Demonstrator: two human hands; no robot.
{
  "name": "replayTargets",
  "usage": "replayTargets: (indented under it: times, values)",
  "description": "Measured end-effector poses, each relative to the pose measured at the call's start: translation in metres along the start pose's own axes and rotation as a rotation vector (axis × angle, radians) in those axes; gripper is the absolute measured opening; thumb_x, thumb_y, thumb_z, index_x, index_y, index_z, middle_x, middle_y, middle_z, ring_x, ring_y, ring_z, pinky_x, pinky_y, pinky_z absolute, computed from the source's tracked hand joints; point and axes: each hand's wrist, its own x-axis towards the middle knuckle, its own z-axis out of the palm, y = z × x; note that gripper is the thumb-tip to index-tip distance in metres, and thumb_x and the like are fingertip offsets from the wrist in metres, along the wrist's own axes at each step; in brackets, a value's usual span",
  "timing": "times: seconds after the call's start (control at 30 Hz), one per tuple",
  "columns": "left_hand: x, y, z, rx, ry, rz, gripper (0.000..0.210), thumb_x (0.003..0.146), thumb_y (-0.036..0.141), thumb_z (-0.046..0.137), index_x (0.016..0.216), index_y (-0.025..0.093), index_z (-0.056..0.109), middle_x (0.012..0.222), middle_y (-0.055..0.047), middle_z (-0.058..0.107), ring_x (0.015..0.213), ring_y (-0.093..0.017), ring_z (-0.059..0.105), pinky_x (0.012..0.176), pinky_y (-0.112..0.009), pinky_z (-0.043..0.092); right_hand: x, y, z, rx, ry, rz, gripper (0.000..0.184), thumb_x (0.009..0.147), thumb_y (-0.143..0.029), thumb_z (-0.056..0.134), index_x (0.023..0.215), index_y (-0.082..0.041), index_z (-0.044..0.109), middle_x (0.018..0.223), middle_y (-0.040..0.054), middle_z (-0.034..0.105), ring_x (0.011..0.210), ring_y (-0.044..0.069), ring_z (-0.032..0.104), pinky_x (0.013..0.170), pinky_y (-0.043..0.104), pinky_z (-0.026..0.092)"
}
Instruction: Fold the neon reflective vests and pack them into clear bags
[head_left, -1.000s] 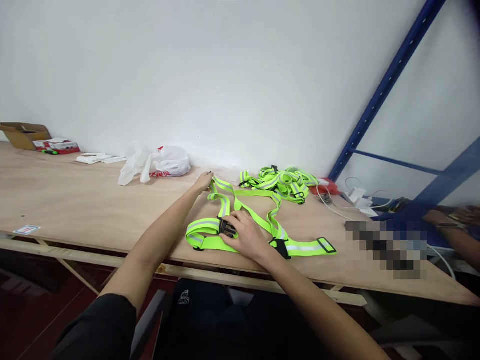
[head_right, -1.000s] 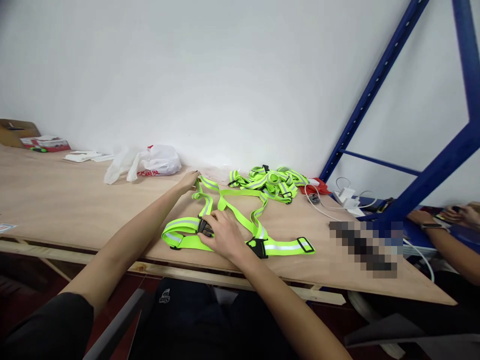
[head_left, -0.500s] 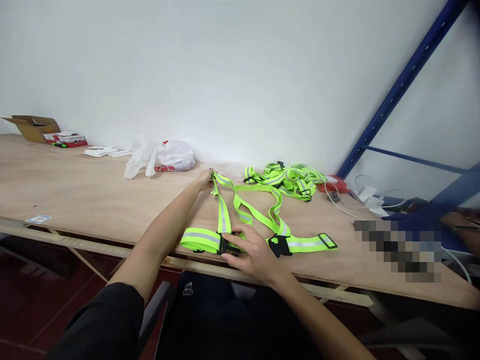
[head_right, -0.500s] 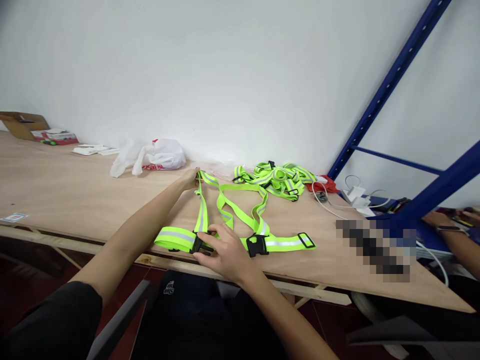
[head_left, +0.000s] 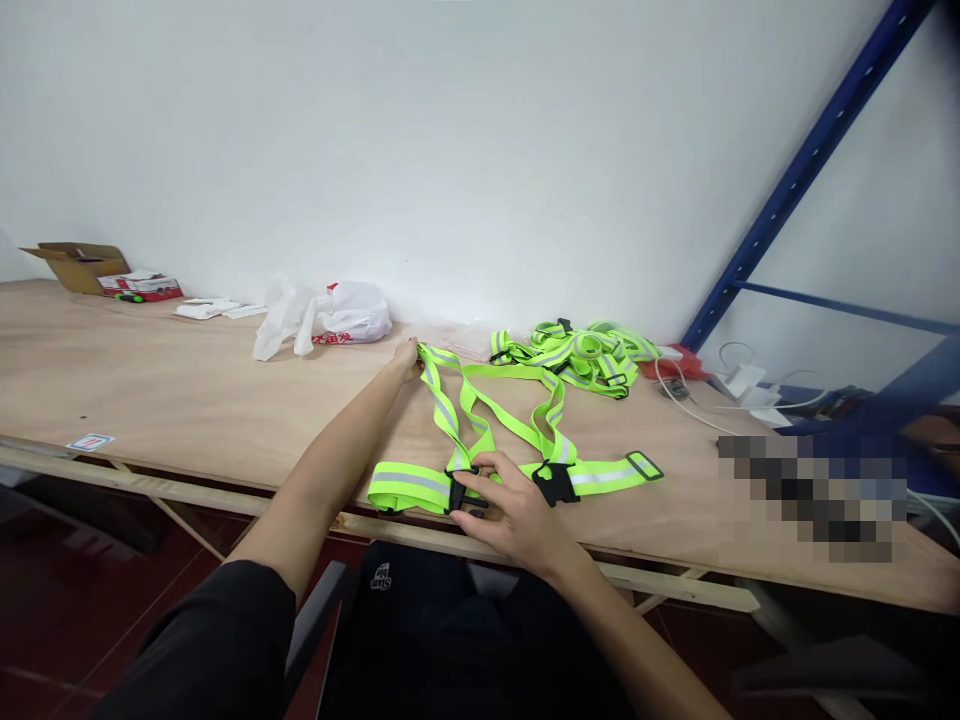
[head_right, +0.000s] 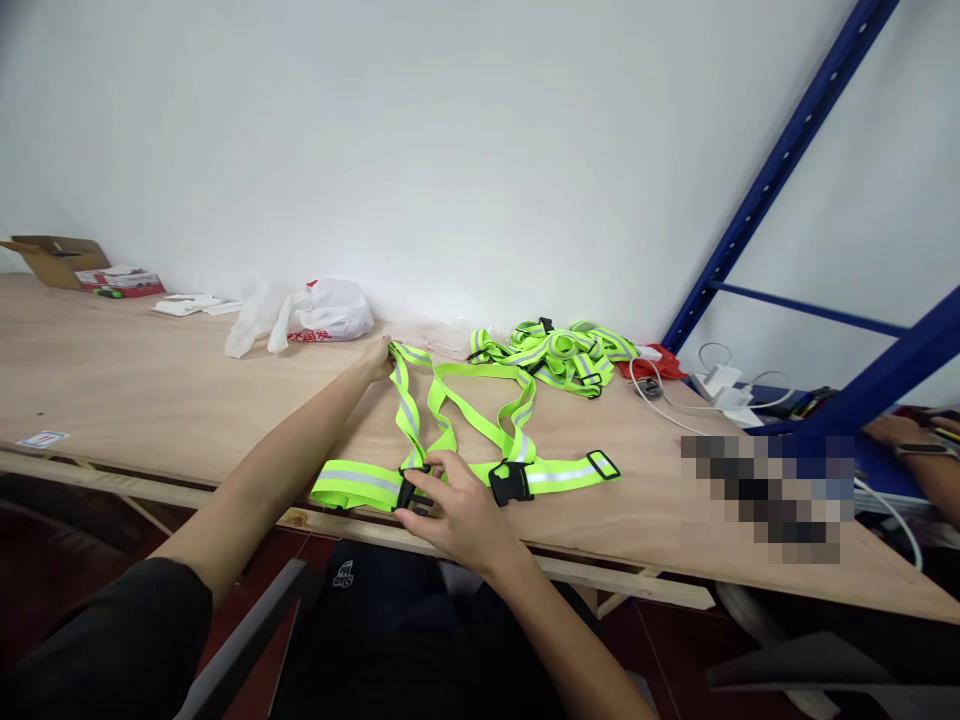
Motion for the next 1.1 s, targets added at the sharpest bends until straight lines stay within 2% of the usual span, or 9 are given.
replayTargets:
  times: [0.2,0.33,0.5,0.6,0.8,0.9,0.97,1.03,1.1]
  values:
    - [-0.016,0.0,-0.001,0.149,0.002,-0.045,0.036,0.098,0.035,0.062,0.129,0.016,0.059,0.127,-0.011,0.06,0.107,-0.024,0.063,0.09,-0.045,0.056,0.0,-0.001,0.001,0.051,-0.055,0.149,0.04,0.087,-0.025,0.071,0.127,-0.024,0.065,0.125,0.0124,0.058,0.11,0.023,0.065,0.091,0.036,0.059]
    - [-0.027,0.001,-0.001,0.258,-0.02,-0.03,0.035,0.098,0.035,0.061,0.127,0.016,0.059,0.126,-0.011,0.061,0.105,-0.023,0.064,0.088,-0.044,0.057,0.002,-0.003,-0.001,0.115,-0.09,0.202,0.043,0.088,-0.021,0.068,0.131,-0.025,0.062,0.131,0.0122,0.055,0.113,0.022,0.064,0.09,0.033,0.059]
    - [-0.039,0.004,0.0,0.39,-0.021,0.05,0.03,0.089,0.024,0.073,0.114,0.013,0.059,0.081,-0.002,0.063,0.062,-0.011,0.06,0.058,-0.023,0.052,0.003,-0.004,-0.001,0.1,-0.061,0.22,0.04,0.086,-0.022,0.071,0.125,-0.023,0.064,0.126,0.011,0.059,0.109,0.022,0.065,0.088,0.032,0.059]
    - [-0.047,0.008,0.0,0.459,-0.048,0.102,0.041,0.079,0.017,0.081,0.114,0.015,0.057,0.07,0.003,0.059,0.054,-0.01,0.057,0.052,-0.02,0.046,0.003,-0.003,-0.002,0.036,-0.053,0.234,0.034,0.085,-0.024,0.074,0.118,-0.022,0.068,0.119,0.0097,0.064,0.104,0.022,0.067,0.088,0.033,0.058]
    - [-0.063,0.037,-0.012,0.654,-0.067,0.139,0.06,0.056,0.013,0.093,0.107,0.016,0.061,0.07,0.0,0.063,0.058,-0.017,0.061,0.052,-0.023,0.045,0.003,0.003,-0.004,-0.175,-0.108,0.226,0.032,0.081,-0.033,0.081,0.11,-0.022,0.075,0.103,0.0078,0.073,0.1,0.026,0.067,0.091,0.04,0.054]
    - [-0.086,0.056,-0.019,0.774,-0.047,0.14,0.037,0.061,0.023,0.092,0.087,0.015,0.067,0.06,-0.002,0.06,0.054,-0.019,0.06,0.048,-0.024,0.04,0.002,0.004,-0.005,-0.21,-0.119,0.218,0.034,0.081,-0.035,0.081,0.111,-0.022,0.076,0.105,0.008,0.073,0.101,0.025,0.067,0.092,0.039,0.054]
    - [-0.113,0.061,-0.022,0.87,-0.122,0.109,0.027,0.072,0.036,0.085,0.069,0.015,0.067,0.055,-0.006,0.061,0.053,-0.02,0.06,0.047,-0.025,0.039,0.002,0.003,-0.005,-0.224,-0.125,0.205,0.035,0.081,-0.035,0.08,0.113,-0.022,0.076,0.107,0.0081,0.073,0.102,0.025,0.066,0.092,0.039,0.054]
    - [-0.147,0.057,-0.023,1.0,-0.322,0.039,0.036,0.078,0.047,0.077,0.06,0.017,0.068,0.054,-0.008,0.063,0.053,-0.02,0.06,0.047,-0.026,0.04,0.002,0.003,-0.005,-0.235,-0.133,0.19,0.035,0.082,-0.035,0.079,0.115,-0.023,0.075,0.109,0.0083,0.073,0.103,0.024,0.066,0.093,0.039,0.053]
    - [-0.179,0.047,-0.02,1.055,-0.478,0.023,0.038,0.077,0.053,0.076,0.06,0.019,0.07,0.057,-0.007,0.067,0.054,-0.02,0.061,0.05,-0.026,0.041,0.002,0.002,-0.006,-0.25,-0.146,0.178,0.035,0.084,-0.036,0.078,0.116,-0.023,0.075,0.11,0.0087,0.072,0.104,0.025,0.065,0.094,0.04,0.052]
